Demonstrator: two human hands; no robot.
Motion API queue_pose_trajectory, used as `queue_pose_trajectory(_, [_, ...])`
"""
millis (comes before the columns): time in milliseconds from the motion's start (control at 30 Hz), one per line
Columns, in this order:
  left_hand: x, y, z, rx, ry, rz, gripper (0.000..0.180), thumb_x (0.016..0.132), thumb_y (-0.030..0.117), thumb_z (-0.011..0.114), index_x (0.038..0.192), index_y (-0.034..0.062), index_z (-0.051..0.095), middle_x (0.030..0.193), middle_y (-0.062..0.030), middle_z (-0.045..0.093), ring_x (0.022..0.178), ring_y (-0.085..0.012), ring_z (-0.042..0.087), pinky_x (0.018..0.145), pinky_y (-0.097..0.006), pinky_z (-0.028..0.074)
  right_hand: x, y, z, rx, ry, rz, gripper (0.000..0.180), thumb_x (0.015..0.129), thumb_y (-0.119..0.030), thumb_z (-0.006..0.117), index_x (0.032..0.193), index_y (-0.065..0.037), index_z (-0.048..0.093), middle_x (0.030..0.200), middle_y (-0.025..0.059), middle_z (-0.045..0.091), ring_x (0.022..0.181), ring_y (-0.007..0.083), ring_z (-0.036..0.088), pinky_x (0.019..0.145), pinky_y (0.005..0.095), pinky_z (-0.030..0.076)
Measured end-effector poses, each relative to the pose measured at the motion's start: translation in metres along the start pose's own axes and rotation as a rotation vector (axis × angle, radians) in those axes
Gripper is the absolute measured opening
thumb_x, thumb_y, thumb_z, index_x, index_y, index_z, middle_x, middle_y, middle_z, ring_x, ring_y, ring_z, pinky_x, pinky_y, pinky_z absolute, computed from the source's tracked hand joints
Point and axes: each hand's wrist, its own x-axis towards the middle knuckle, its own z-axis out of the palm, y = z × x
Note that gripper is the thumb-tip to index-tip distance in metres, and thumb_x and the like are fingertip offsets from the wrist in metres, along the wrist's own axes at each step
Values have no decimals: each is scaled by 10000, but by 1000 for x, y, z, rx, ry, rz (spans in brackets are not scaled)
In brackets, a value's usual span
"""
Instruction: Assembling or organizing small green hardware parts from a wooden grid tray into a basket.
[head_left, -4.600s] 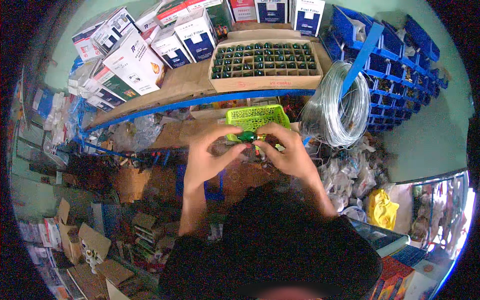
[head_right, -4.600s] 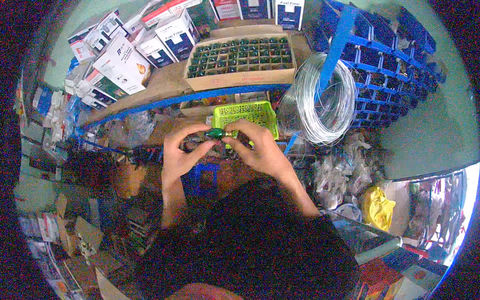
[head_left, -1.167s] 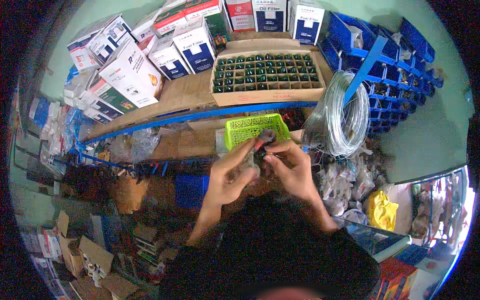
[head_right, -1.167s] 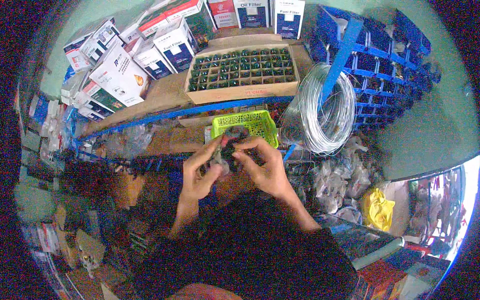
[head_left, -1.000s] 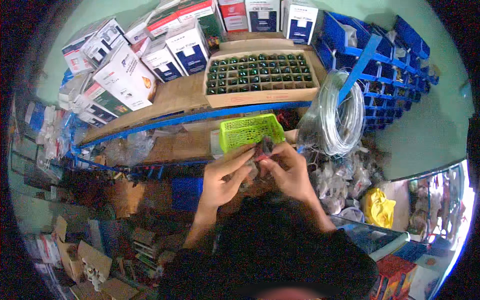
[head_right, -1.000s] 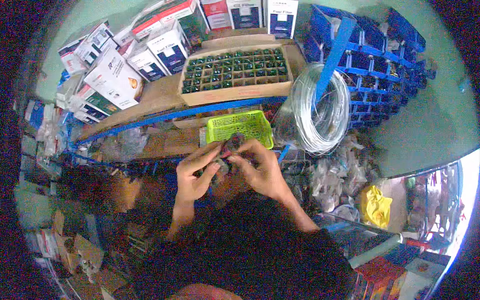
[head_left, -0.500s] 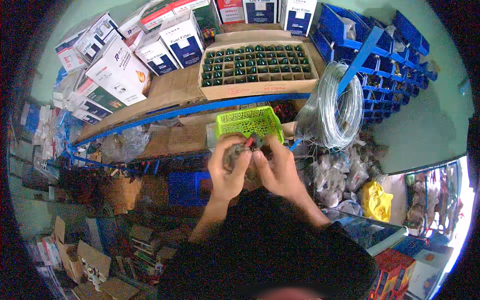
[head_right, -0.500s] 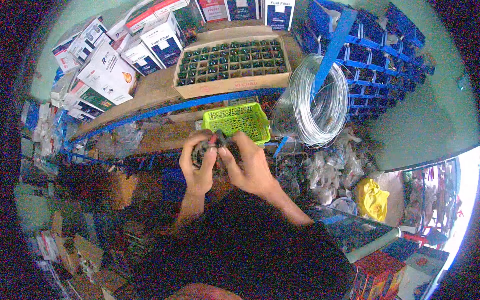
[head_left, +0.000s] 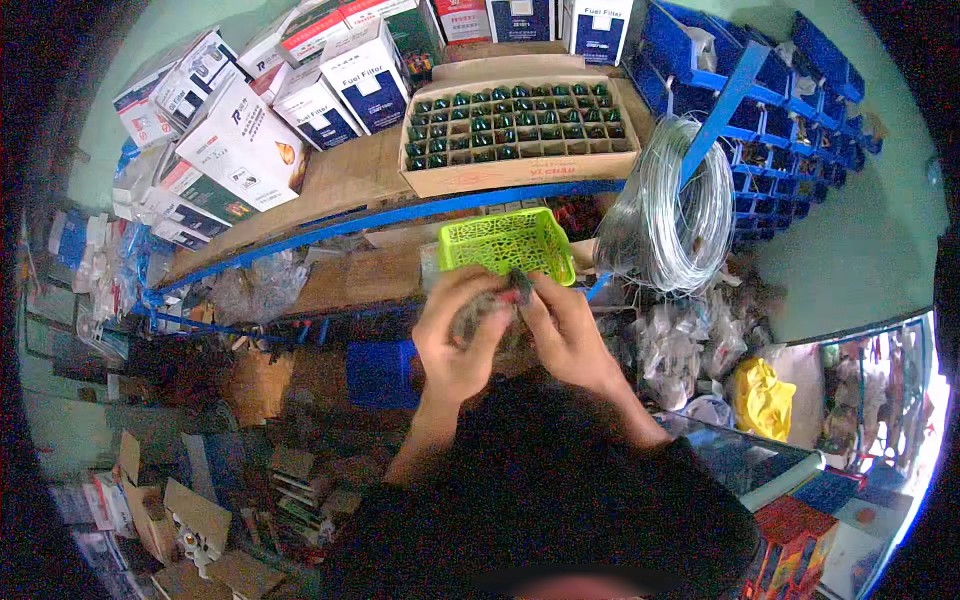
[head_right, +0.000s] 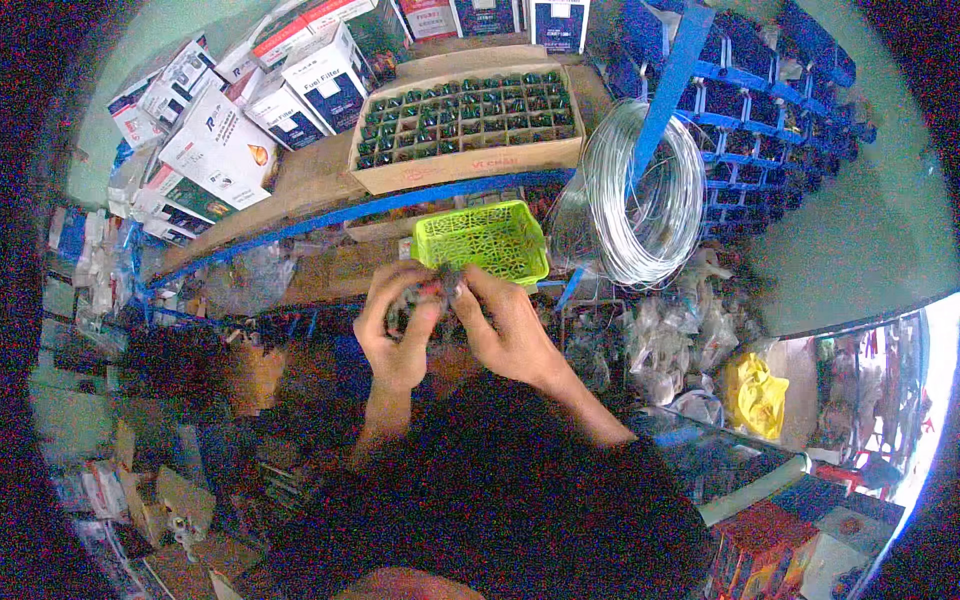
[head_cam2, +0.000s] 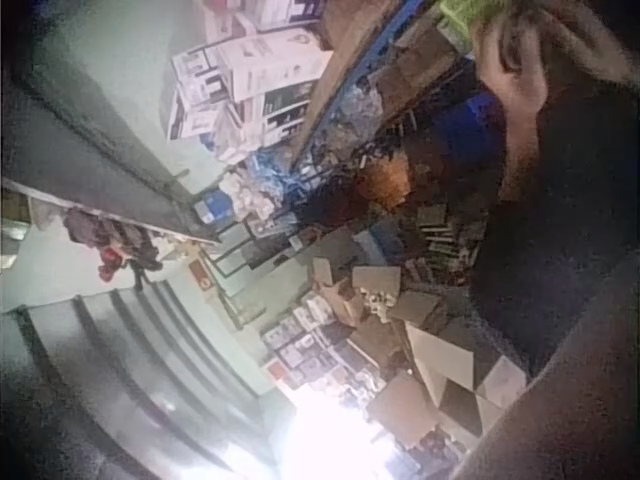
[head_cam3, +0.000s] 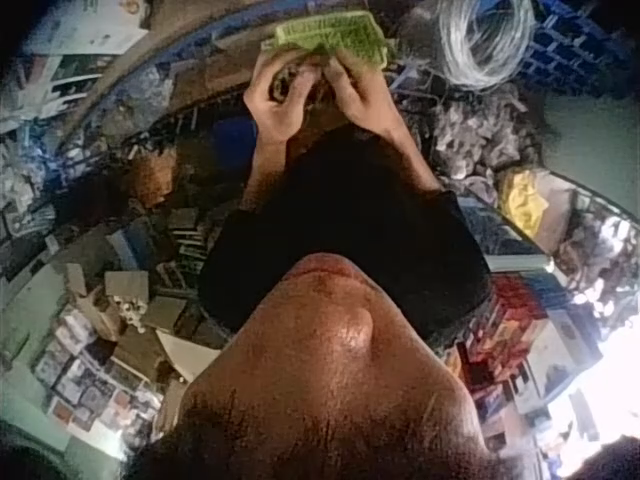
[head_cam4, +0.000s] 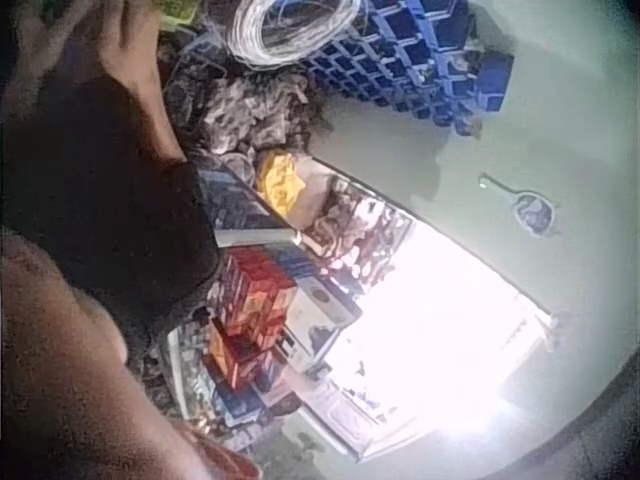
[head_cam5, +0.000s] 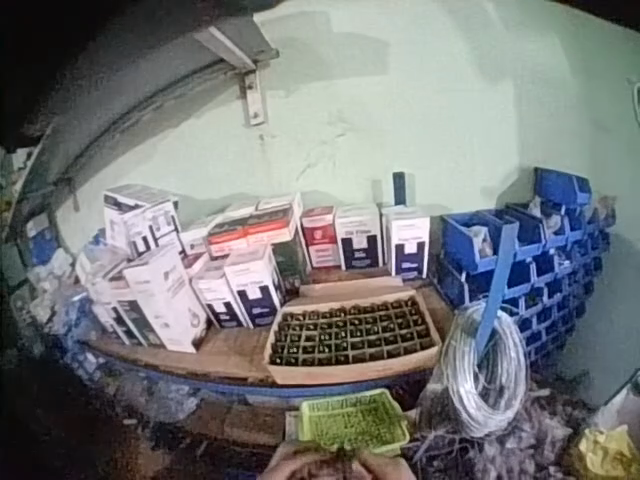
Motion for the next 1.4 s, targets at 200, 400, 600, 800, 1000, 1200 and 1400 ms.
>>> queue_pose_trajectory(200, [3,-4,0,-425,93,-489,224,998,112,630,1171,-26,668,1134,-71,682,872,-152,684,739,-257,546,9,4,-1,26,8,-149,113,978,-83,613,1033,8,575,905,205,612,842,387,636,755,421,500])
queue_pose_trajectory(400, [17,-2,5,156,-63,243,178,986,110,617,1077,-5,717,1074,-110,706,935,-230,697,814,-322,550,4,10,0,-84,83,-199,198,897,3,696,1046,-1,566,926,195,626,865,371,660,737,423,511])
queue_pose_trajectory(600, [7,-12,5,209,56,3,133,989,63,592,998,-28,689,948,-142,710,858,-235,703,780,-333,548,0,7,6,48,-61,6,128,1000,-110,604,957,3,559,805,185,595,721,328,613,666,400,484])
queue_pose_trajectory(800, [8,-16,8,326,-24,329,200,1031,148,541,1093,6,669,1057,-213,664,782,-294,690,709,-363,541,-3,11,13,93,-59,66,246,1073,-195,501,963,15,566,774,170,594,691,241,579,653,383,470])
queue_pose_trajectory(1000, [20,-19,-7,290,289,-138,348,1090,272,481,930,16,653,650,-2,593,529,-82,507,480,-297,404,-5,12,15,115,128,-15,143,962,-55,662,1075,-3,591,907,201,662,785,310,660,711,396,513])
queue_pose_trajectory(1200, [15,-20,13,371,74,325,123,990,118,600,1022,30,680,757,-126,660,683,-303,670,648,-387,518,0,17,17,6,99,-183,212,909,-5,706,1091,0,597,948,175,688,849,269,697,759,356,542])
queue_pose_trajectory(1400, [9,-8,4,447,136,-10,151,1021,128,563,990,23,667,753,-126,662,658,-274,651,639,-373,515,-8,20,19,56,83,-85,185,903,-15,714,1061,-1,619,961,177,697,880,300,705,772,368,546])
